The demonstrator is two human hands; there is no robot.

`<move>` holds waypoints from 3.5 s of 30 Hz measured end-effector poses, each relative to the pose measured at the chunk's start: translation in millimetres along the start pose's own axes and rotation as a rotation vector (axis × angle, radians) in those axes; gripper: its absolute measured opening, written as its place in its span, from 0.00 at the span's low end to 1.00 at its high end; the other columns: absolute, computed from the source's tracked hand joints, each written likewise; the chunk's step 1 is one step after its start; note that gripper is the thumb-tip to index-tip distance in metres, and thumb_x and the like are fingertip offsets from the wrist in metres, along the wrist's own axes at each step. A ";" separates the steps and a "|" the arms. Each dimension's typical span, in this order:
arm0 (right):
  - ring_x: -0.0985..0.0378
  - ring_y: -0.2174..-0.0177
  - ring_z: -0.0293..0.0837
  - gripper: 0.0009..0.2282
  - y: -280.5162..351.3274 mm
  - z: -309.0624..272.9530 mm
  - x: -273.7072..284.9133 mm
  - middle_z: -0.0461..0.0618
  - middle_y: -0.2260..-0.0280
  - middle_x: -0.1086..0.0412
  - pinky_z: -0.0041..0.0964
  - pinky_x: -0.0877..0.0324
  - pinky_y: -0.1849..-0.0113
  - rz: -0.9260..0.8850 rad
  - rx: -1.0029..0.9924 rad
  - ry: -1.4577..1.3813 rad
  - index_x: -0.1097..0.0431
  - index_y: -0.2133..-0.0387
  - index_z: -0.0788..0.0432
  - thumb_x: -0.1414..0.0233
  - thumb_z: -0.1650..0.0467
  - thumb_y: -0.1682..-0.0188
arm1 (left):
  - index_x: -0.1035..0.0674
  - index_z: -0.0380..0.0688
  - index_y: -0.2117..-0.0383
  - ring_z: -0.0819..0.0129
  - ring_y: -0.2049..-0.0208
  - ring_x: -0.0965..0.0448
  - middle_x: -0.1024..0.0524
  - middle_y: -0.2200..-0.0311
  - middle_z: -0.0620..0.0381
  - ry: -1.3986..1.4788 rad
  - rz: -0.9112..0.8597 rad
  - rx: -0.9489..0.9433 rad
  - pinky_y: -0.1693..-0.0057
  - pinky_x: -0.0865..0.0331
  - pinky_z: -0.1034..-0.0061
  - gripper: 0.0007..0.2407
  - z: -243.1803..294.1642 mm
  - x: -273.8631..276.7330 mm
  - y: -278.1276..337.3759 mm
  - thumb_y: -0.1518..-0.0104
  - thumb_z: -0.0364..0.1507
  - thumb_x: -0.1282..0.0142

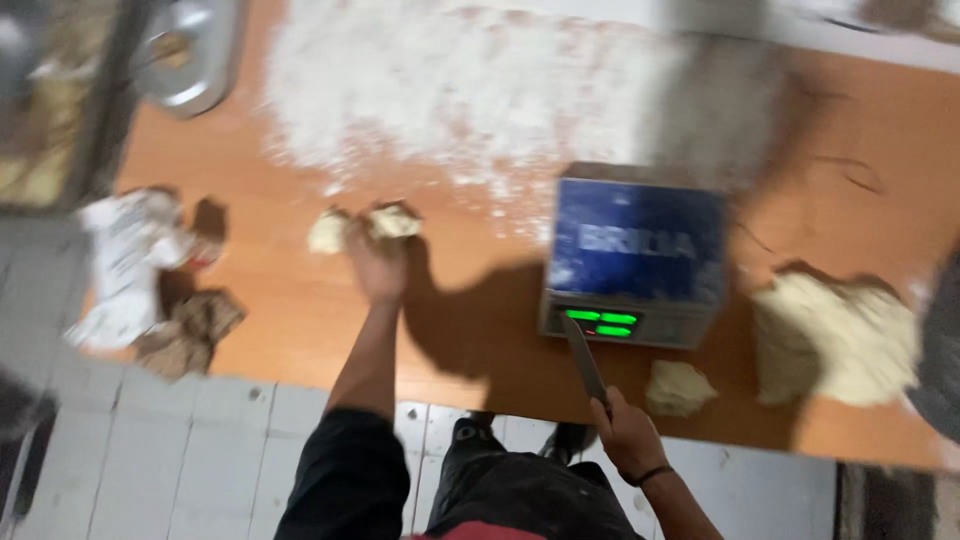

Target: Portioning a large mass of dough into individual pieces using a knife and a digital scale.

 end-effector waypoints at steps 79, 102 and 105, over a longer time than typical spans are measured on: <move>0.25 0.80 0.58 0.12 51.8 251.7 -5.6 0.53 0.81 0.26 0.56 0.35 0.71 0.168 -0.118 -0.016 0.38 0.61 0.51 0.60 0.58 0.43 | 0.24 0.40 0.53 0.45 0.52 0.25 0.24 0.51 0.45 0.250 -0.928 -0.237 0.46 0.31 0.57 0.13 340.1 -177.3 330.4 0.44 0.29 0.46; 0.23 0.75 0.67 0.13 53.1 181.6 -3.7 0.58 0.78 0.24 0.63 0.34 0.70 0.179 -0.083 0.145 0.40 0.60 0.54 0.60 0.58 0.45 | 0.13 0.47 0.70 0.45 0.71 0.19 0.16 0.69 0.50 -0.005 -0.892 -0.196 0.62 0.28 0.55 0.11 323.0 -173.9 305.8 0.42 0.36 0.47; 0.22 0.67 0.67 0.17 58.2 159.0 1.4 0.60 0.68 0.22 0.61 0.32 0.63 0.014 -0.180 0.091 0.39 0.58 0.54 0.66 0.56 0.44 | 0.14 0.47 0.67 0.44 0.68 0.20 0.17 0.67 0.48 -0.038 -0.911 -0.182 0.59 0.28 0.54 0.12 310.5 -172.6 312.2 0.42 0.33 0.53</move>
Point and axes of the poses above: each hand's wrist, its own y-axis away from the middle knuckle, its own x-axis out of the back of the hand, z = x × y, the point moved 5 cm from there along -y, towards the middle knuckle
